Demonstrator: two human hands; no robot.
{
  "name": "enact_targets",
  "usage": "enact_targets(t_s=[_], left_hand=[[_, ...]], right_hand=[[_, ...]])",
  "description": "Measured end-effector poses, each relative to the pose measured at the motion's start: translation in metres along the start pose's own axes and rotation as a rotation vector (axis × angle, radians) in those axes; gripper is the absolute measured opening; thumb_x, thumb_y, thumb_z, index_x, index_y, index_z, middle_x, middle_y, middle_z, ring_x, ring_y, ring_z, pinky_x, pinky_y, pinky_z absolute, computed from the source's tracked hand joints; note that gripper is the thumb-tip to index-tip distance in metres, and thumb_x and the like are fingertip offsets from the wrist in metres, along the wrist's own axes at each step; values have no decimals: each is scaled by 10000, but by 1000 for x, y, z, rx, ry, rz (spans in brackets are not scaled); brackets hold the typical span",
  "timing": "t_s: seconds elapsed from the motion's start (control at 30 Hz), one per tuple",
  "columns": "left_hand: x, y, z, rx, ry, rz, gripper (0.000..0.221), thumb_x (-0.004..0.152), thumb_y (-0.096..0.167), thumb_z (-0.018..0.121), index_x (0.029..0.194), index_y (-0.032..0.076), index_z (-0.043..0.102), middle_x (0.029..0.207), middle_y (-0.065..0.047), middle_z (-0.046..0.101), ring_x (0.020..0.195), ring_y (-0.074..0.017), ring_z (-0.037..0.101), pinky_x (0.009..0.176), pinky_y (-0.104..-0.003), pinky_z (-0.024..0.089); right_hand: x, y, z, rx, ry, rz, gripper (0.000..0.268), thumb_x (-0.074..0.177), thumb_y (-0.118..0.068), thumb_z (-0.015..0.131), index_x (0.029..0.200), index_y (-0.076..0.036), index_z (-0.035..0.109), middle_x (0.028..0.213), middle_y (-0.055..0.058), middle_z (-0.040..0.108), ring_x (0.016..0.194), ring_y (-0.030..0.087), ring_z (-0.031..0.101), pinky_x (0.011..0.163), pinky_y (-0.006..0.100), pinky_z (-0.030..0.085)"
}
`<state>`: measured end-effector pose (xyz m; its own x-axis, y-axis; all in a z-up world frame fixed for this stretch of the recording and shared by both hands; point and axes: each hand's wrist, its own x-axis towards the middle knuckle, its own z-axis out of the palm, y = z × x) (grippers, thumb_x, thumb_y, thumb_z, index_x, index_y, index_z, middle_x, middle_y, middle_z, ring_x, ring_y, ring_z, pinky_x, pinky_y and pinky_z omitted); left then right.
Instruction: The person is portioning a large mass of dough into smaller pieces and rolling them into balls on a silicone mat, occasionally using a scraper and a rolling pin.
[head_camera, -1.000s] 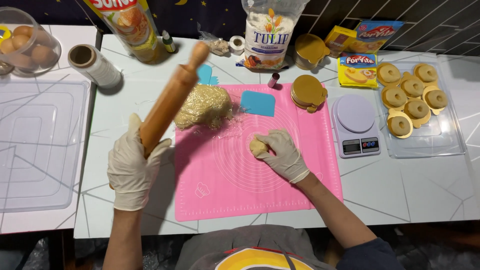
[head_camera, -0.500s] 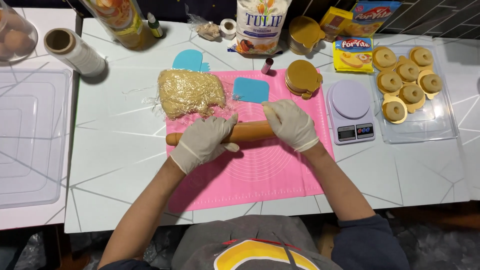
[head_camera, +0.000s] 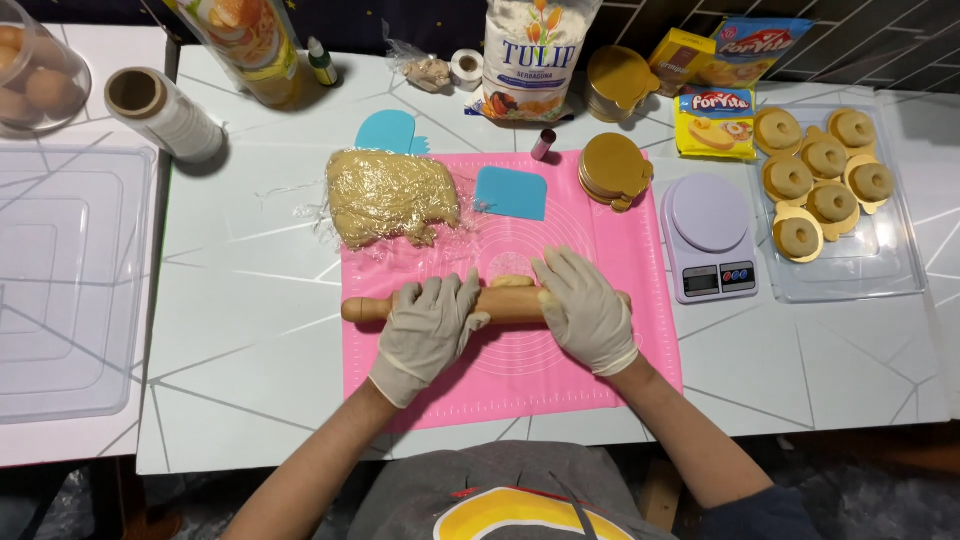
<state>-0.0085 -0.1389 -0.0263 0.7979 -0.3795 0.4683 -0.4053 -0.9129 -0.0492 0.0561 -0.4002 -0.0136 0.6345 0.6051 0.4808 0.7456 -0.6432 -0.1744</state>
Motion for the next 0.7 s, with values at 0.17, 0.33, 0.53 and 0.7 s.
enact_targets(t_s=[0.17,0.33,0.53,0.7], left_hand=[[17,-17,22,-91,-10,-89,535,1016,528,373,1385,182,548,934,-20,548,862,-240,586,721,-436,477],[41,-25,5,-31,20,-185,628,1080,539,290,1636,247,305,1622,-98,370,1391,-263,445,1155,-548,211],[15,-2,-21,7,-110,-129,761,1047,588,240,1631,101,262,1632,-194,351,1496,-339,355,1214,-569,207],[19,-4,-17,-49,-115,-109,759,1052,594,238,1618,91,286,1614,-199,374,1480,-364,363,1229,-546,182]], right_hand=[[36,25,15,-51,48,-52,359,1069,-307,464,1267,-140,713,1186,142,676,1189,396,633,1009,476,525],[49,40,30,-51,44,29,354,1078,-350,472,1274,-194,722,1091,110,693,1153,352,658,1006,441,543],[6,-2,5,-126,13,80,407,1067,-345,429,1302,-134,686,1250,139,695,1243,341,633,1063,416,506],[-9,19,27,-117,61,80,346,1050,-376,494,1261,-191,695,1216,22,721,1198,260,665,1023,377,539]])
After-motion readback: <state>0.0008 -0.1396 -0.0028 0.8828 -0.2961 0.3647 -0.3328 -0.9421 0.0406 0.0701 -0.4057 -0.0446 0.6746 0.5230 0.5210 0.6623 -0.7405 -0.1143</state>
